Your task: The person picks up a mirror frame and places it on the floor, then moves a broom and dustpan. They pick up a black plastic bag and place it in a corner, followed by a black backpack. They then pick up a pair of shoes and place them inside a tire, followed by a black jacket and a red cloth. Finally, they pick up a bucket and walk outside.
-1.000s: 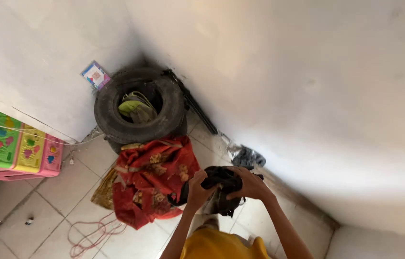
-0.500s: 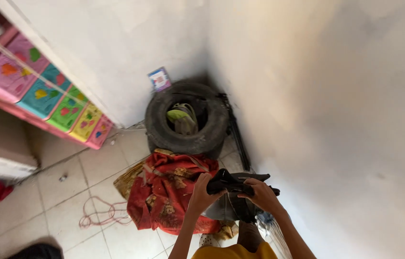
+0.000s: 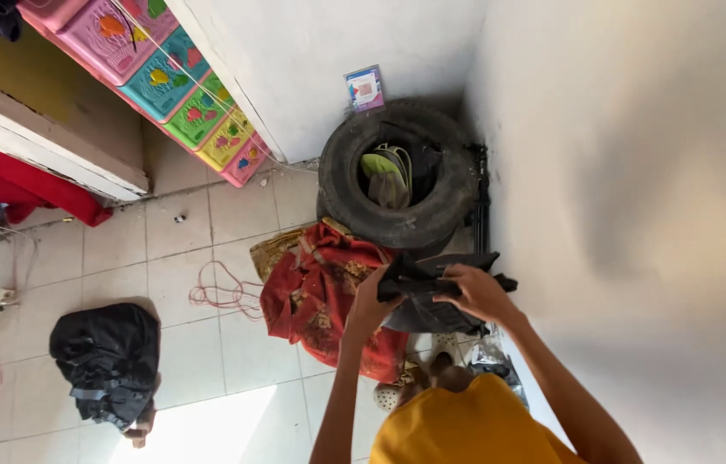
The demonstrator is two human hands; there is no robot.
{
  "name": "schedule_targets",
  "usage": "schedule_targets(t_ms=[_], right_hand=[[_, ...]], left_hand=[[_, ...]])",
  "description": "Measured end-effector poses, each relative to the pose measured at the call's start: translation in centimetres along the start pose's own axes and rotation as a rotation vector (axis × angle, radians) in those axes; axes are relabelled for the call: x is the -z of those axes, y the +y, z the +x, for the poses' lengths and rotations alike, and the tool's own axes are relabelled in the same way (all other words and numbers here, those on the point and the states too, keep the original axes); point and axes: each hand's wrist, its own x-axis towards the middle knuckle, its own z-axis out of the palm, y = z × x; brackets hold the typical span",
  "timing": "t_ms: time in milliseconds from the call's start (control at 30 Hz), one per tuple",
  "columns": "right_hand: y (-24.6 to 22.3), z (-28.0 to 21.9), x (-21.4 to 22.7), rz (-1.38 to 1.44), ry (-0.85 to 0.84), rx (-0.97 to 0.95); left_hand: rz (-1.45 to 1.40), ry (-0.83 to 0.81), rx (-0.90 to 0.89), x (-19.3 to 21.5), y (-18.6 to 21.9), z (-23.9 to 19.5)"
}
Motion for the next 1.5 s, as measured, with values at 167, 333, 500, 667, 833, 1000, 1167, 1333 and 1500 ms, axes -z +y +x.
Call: schedule_targets(t_ms=[167,333,500,667,833,1000,1167,1333,1500], right_hand=[[0.6,2.5,1.7,-0.004,-0.022,-0.087],[1.4,5.3,2.6,-0.017,-0.024,-0.054],[4.5,10.4,3.6,0.041,-0.075,-0.135],[9.5,16.3,3.6,0.067,-0.065,-0.034],[13.7,22.2,3.3,0.109,-0.073,-0.024],[17.3,28.9,3.6,0.221,-0.058,-0.141],[20.7,34.7,4.4,0.152,0.154,-0.134],[21.3,36.0,3.5,0.167,0.342,-0.122],[19.7,33.6,1.4,0.152,0.264,-0.115]], left_hand=[[0.085,0.103,-0.054,-0.1,-0.5,2.0],[0.144,0.184,-0.043,0.0,-0.8,4.1],[0.276,0.297,-0.084,0.0,-2.7,8.3],[0.355,0.315,0.099,0.0,-4.1,12.9],[0.392,0.365,0.212,-0.4,-4.8,16.9],[0.428,0.353,0.33,-0.6,-4.6,18.2],[0.415,0.378,0.34,0.0,-4.5,18.1],[0.417,0.414,0.378,0.3,-4.9,17.9],[0.394,0.383,0.454,-0.2,-5.1,18.5]])
